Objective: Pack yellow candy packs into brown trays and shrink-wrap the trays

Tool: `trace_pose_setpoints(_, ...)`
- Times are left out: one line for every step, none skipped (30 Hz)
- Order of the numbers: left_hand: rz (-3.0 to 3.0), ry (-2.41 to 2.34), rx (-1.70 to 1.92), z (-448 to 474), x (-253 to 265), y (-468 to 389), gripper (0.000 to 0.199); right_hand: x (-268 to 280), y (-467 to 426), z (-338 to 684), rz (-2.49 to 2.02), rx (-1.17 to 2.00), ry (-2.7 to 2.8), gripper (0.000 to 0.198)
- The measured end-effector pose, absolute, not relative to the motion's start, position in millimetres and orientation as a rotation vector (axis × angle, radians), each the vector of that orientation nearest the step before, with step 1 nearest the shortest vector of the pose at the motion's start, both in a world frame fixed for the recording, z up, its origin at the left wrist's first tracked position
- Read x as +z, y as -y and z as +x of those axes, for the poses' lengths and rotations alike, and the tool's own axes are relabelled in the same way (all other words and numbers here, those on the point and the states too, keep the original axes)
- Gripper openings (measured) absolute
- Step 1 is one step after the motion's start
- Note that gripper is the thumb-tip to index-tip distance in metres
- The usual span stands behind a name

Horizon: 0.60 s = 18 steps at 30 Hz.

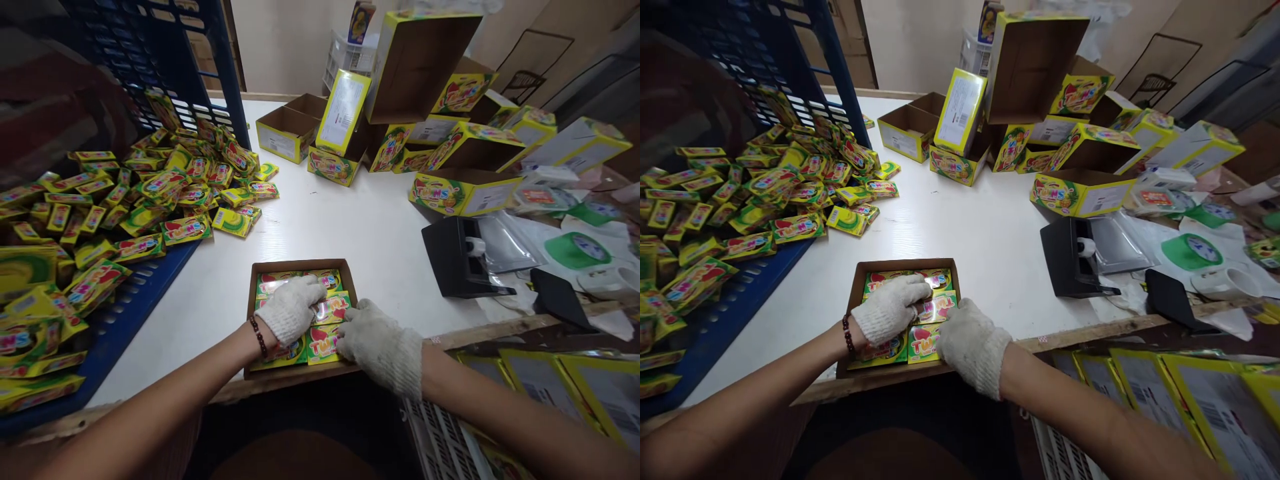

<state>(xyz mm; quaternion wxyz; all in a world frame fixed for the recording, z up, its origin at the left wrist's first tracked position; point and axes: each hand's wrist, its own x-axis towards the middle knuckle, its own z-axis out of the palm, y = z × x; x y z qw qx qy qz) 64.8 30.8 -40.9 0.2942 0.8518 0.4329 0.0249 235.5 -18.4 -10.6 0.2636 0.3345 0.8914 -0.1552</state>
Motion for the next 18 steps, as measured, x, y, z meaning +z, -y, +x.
trace_pose_setpoints(2.278, -1.137, 0.061, 66, -41, -30, 0.021, -10, 15, 237, 0.917, -0.426, -2.436, 0.008)
trace_pose_setpoints(2.289, -1.126, 0.057, 66, -40, -29, 0.021, -8, 10, 238, 0.964, -0.414, -2.473, 0.009)
trace_pose_setpoints(2.301, -1.113, 0.055, 66, -38, -29, 0.020, -7, 5, 238, 1.039, -0.387, -2.520, 0.011)
trace_pose_setpoints(2.314, -1.113, 0.067, 65, -35, -32, 0.018, -6, 0, 237, 1.127, -0.349, -2.559, 0.013)
trace_pose_setpoints(2.331, -1.132, 0.100, 63, -31, -36, 0.016, -6, -6, 234, 1.203, -0.307, -2.581, 0.016)
trace_pose_setpoints(2.353, -1.176, 0.157, 58, -26, -44, 0.015, -7, -11, 230, 1.242, -0.276, -2.586, 0.019)
trace_pose_setpoints(2.380, -1.249, 0.227, 52, -22, -55, 0.016, -8, -15, 226, 1.242, -0.266, -2.569, 0.021)
trace_pose_setpoints(2.403, -1.349, 0.293, 43, -18, -69, 0.018, -9, -19, 220, 1.219, -0.275, -2.539, 0.021)
trace_pose_setpoints(2.419, -1.472, 0.340, 32, -15, -86, 0.021, -10, -22, 215, 1.187, -0.297, -2.509, 0.020)
trace_pose_setpoints(2.427, -1.603, 0.353, 20, -14, -103, 0.027, -12, -25, 211, 1.161, -0.324, -2.483, 0.019)
trace_pose_setpoints(2.409, -1.747, 0.306, 7, -16, -121, 0.029, -13, -27, 208, 1.146, -0.356, -2.470, 0.018)
trace_pose_setpoints(2.381, -1.862, 0.232, -6, -20, -138, 0.030, -14, -29, 206, 1.138, -0.392, -2.469, 0.017)
trace_pose_setpoints(2.338, -1.927, 0.182, -19, -26, -153, 0.032, -16, -31, 206, 1.138, -0.429, -2.470, 0.016)
trace_pose_setpoints(2.318, -1.941, 0.178, -31, -33, -164, 0.034, -17, -33, 207, 1.141, -0.463, -2.474, 0.017)
trace_pose_setpoints(2.303, -1.938, 0.188, -42, -40, -173, 0.035, -18, -35, 209, 1.152, -0.497, -2.474, 0.017)
trace_pose_setpoints(2.293, -1.919, 0.216, -51, -47, -179, 0.036, -20, -36, 212, 1.168, -0.535, -2.473, 0.018)
trace_pose_setpoints(2.282, -1.894, 0.264, -57, -52, -182, 0.037, -21, -37, 215, 1.183, -0.581, -2.476, 0.019)
trace_pose_setpoints(2.257, -1.870, 0.332, -62, -55, -183, 0.037, -21, -38, 219, 1.202, -0.641, -2.486, 0.019)
